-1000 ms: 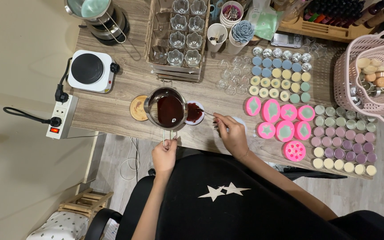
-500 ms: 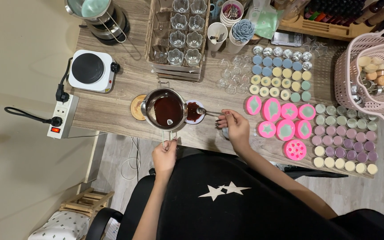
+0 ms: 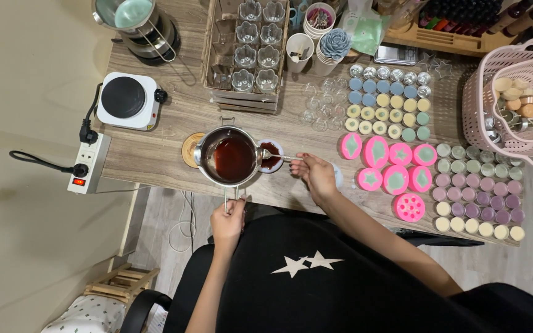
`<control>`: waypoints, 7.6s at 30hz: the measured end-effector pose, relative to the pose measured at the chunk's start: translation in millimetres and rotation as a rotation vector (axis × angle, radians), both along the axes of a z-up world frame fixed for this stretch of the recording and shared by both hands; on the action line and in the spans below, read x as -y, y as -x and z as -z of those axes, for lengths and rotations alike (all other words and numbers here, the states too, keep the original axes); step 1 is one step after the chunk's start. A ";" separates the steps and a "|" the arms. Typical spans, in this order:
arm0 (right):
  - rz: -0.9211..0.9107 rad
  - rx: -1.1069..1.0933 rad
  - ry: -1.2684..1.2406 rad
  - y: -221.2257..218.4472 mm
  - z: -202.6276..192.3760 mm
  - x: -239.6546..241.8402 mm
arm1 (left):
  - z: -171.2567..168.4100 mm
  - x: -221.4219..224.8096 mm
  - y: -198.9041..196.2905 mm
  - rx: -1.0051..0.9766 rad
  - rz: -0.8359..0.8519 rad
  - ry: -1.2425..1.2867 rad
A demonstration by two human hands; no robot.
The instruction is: The recorder is pouring melted red wax into the center of a blue wax flower and cleaning the work area.
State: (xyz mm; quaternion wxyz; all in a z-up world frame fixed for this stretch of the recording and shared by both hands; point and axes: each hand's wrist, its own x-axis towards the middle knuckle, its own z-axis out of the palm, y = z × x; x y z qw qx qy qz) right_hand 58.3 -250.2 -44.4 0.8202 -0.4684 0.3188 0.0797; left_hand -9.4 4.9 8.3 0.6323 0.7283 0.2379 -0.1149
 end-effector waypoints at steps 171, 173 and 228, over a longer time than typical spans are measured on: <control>0.636 0.869 0.535 137.0 -280.2 177.0 | -43.1 229.1 -159.9 -0.394 0.678 0.606; 0.657 0.804 0.639 137.3 -280.0 180.6 | 49.6 284.1 -194.3 -0.381 0.694 0.733; -0.656 0.577 0.333 18.9 -187.5 59.5 | -156.2 52.5 -74.6 0.243 0.831 0.349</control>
